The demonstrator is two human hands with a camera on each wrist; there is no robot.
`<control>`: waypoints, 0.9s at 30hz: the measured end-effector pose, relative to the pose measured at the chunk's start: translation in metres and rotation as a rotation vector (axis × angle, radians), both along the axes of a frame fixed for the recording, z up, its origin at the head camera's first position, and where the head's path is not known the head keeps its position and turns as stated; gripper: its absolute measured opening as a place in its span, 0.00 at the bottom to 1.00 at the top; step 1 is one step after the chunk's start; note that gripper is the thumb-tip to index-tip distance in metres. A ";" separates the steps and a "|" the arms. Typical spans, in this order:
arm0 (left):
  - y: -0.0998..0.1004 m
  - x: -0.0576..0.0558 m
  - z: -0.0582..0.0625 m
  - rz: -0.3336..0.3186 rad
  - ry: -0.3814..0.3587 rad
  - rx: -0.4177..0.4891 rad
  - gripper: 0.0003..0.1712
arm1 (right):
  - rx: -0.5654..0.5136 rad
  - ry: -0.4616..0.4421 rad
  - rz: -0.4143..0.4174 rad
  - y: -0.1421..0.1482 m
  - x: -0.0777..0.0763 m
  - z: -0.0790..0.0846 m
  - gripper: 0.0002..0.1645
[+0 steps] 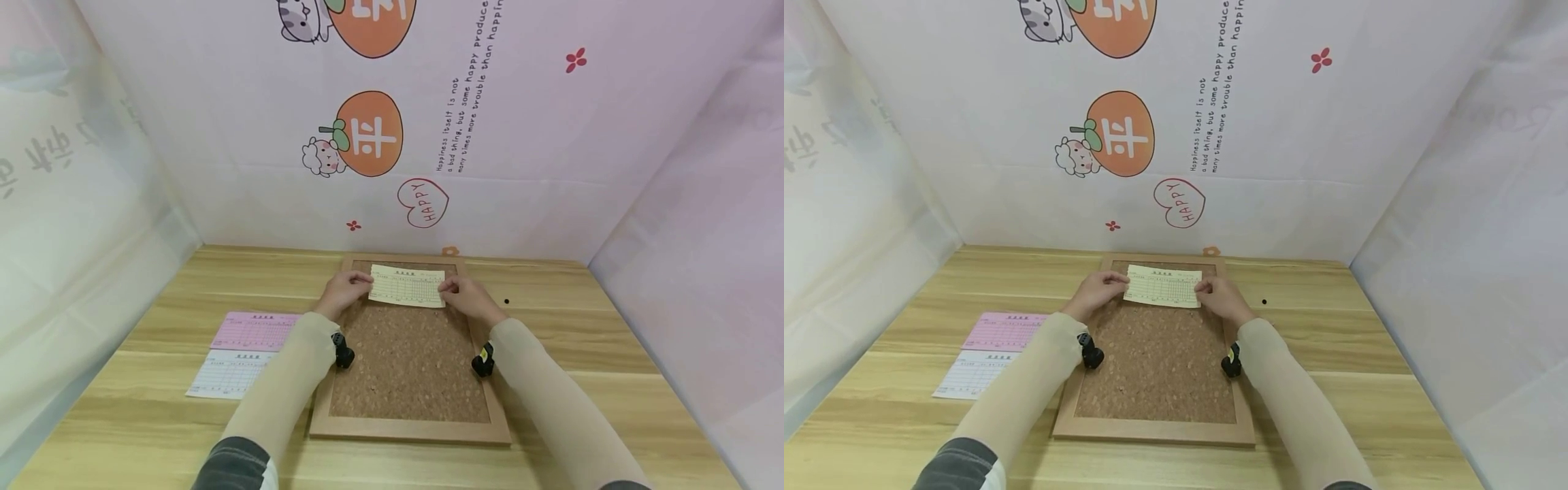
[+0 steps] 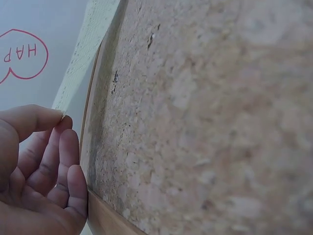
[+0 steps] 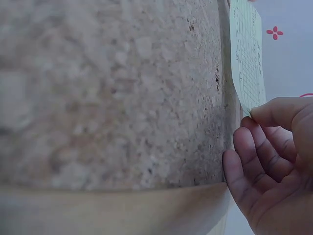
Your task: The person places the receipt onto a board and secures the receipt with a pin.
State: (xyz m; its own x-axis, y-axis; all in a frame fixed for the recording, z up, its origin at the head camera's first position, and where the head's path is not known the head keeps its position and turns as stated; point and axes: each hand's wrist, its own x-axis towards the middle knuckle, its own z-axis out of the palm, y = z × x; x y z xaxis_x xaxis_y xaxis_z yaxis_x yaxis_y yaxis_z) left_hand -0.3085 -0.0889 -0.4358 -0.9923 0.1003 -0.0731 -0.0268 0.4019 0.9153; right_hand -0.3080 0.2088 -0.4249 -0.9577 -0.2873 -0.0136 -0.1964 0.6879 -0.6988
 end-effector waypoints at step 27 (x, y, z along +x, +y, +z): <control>0.011 -0.005 0.000 0.032 0.108 -0.251 0.08 | 0.053 0.009 -0.046 -0.004 -0.009 -0.007 0.10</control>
